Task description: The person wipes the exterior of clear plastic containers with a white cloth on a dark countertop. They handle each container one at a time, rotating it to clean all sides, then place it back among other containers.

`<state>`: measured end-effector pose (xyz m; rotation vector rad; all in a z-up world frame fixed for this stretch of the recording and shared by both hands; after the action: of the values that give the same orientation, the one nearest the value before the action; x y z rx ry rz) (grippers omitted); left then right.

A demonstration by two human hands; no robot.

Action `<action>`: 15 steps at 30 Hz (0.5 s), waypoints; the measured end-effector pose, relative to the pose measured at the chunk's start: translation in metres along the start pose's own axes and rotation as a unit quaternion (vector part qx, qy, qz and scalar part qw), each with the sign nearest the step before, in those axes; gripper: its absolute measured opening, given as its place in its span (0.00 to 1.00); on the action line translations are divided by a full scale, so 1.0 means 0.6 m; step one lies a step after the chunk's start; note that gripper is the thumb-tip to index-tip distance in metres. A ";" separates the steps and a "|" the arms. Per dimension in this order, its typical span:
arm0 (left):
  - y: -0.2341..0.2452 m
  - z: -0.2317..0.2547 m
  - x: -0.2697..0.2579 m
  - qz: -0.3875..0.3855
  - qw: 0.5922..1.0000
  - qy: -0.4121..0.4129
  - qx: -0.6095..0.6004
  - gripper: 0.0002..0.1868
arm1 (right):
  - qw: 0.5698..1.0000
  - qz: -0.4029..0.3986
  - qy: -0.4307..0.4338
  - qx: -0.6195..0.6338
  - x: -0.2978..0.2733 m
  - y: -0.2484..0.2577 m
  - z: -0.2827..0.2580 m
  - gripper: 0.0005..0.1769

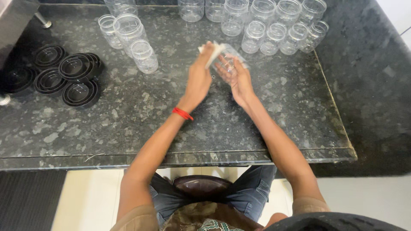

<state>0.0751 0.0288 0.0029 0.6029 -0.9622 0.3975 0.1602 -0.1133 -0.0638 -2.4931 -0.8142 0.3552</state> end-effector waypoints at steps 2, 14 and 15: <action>-0.029 0.026 -0.010 -0.062 0.998 -0.025 0.011 0.31 | 1.000 0.006 -0.016 0.005 -0.008 -0.014 0.013 0.26; -0.017 0.024 -0.015 -0.136 0.987 0.005 0.081 0.29 | 0.998 -0.026 -0.051 -0.009 -0.025 -0.051 0.027 0.31; -0.022 0.028 -0.015 -0.147 0.984 -0.022 0.099 0.29 | 0.999 -0.020 -0.037 0.004 -0.022 -0.043 0.026 0.31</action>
<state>0.0667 0.0075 -0.0015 0.9243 -0.8653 0.2173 0.1314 -0.0972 -0.0622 -2.4648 -0.8902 0.4384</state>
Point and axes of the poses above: each hand's wrist, its own x-axis towards the middle knuckle, its own y-axis out of the back of the hand, z = x × y, the point moved 6 cm from there along x, towards the middle knuckle, and after that the axes turned 14 degrees about -y, right-handed, at the moved point
